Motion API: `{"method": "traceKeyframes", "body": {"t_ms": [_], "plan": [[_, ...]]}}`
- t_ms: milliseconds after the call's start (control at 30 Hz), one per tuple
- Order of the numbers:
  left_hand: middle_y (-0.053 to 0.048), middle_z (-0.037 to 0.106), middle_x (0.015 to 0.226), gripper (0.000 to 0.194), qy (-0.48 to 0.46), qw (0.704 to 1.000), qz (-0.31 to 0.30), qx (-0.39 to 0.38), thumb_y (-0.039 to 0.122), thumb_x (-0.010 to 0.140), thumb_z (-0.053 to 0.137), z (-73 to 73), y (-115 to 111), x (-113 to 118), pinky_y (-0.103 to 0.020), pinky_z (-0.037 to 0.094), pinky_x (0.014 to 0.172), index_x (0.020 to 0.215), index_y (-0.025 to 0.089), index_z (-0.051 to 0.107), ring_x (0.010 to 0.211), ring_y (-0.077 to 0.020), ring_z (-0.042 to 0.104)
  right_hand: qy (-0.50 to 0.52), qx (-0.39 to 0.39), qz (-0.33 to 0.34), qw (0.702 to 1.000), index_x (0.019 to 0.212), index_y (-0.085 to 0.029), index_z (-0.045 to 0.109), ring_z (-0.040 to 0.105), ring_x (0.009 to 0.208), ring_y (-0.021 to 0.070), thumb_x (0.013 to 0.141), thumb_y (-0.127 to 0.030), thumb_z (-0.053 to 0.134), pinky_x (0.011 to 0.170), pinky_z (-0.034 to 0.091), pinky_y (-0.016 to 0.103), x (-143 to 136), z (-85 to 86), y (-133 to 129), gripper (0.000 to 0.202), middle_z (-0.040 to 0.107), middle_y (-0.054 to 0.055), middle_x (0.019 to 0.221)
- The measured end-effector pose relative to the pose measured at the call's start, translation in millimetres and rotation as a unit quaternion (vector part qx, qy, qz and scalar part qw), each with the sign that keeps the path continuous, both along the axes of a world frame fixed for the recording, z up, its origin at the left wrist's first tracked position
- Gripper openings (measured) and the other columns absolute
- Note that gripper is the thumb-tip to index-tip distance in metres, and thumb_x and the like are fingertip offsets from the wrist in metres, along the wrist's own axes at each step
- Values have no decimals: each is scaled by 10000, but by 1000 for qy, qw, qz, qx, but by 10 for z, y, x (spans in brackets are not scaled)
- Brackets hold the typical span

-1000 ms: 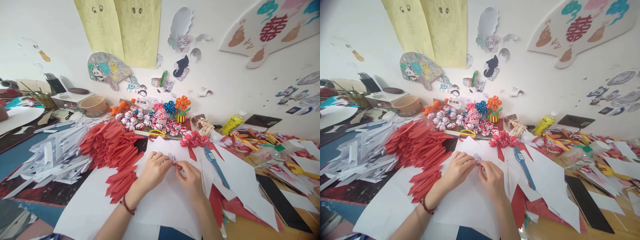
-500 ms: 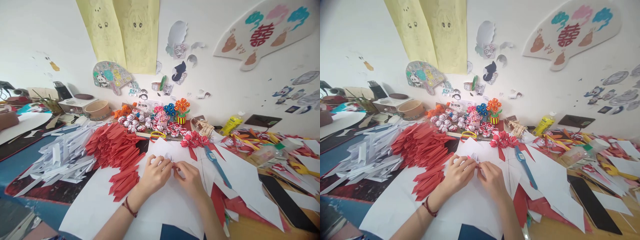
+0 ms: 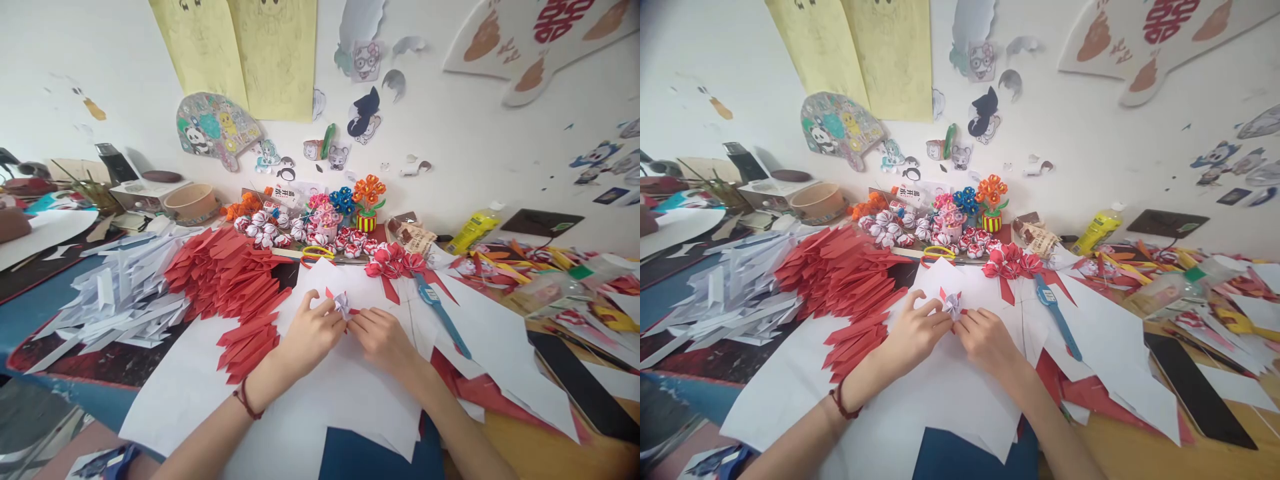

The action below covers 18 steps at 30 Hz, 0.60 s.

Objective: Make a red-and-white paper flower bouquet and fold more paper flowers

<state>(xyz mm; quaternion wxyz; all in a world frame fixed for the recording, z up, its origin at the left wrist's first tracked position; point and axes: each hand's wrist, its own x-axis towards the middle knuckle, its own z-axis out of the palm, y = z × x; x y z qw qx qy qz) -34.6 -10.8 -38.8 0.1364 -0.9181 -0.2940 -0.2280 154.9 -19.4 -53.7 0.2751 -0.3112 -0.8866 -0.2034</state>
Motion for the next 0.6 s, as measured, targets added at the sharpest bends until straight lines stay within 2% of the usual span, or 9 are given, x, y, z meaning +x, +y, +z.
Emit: {"method": "traceKeyframes", "body": {"t_ms": [133, 233, 300, 433, 600], "plan": [[-16, 664, 784, 178, -2, 998, 13, -55, 122, 924, 474, -22, 21, -7, -417, 301, 892, 798, 184, 584, 872, -189, 534, 16, -77, 16, 997, 656, -184, 549, 467, 580, 154, 744, 18, 413, 549, 305, 303, 45, -27, 78, 259, 558, 24, 596], [-17, 667, 789, 108, -33, 991, 39, -120, 150, 892, 517, 10, 44, 10, -400, 311, 816, 839, 200, 596, 854, -196, 528, 82, -163, 11, 983, 676, -189, 563, 496, 585, 144, 763, -16, 459, 558, 335, 277, 70, -50, 163, 219, 570, 8, 604], [-22, 668, 812, 89, -56, 987, 61, -135, 178, 888, 519, 34, 53, 28, -396, 304, 781, 861, 207, 600, 850, -204, 523, 136, -199, 5, 971, 695, -190, 572, 522, 598, 139, 783, -31, 475, 565, 353, 263, 69, -77, 214, 207, 589, 2, 628], [-47, 665, 855, 122, -62, 989, 90, -102, 230, 919, 486, 36, 48, 55, -414, 289, 779, 907, 207, 606, 878, -225, 511, 206, -197, -19, 958, 716, -191, 588, 535, 613, 141, 802, -45, 481, 585, 366, 262, 42, -150, 246, 200, 612, 7, 664], [-52, 652, 826, 148, -18, 997, 57, -53, 209, 954, 447, -33, 62, 45, -411, 281, 779, 916, 192, 589, 865, -219, 511, 214, -156, -41, 963, 695, -191, 581, 505, 613, 145, 772, -26, 475, 607, 353, 277, 30, -188, 180, 211, 593, 5, 642]]}}
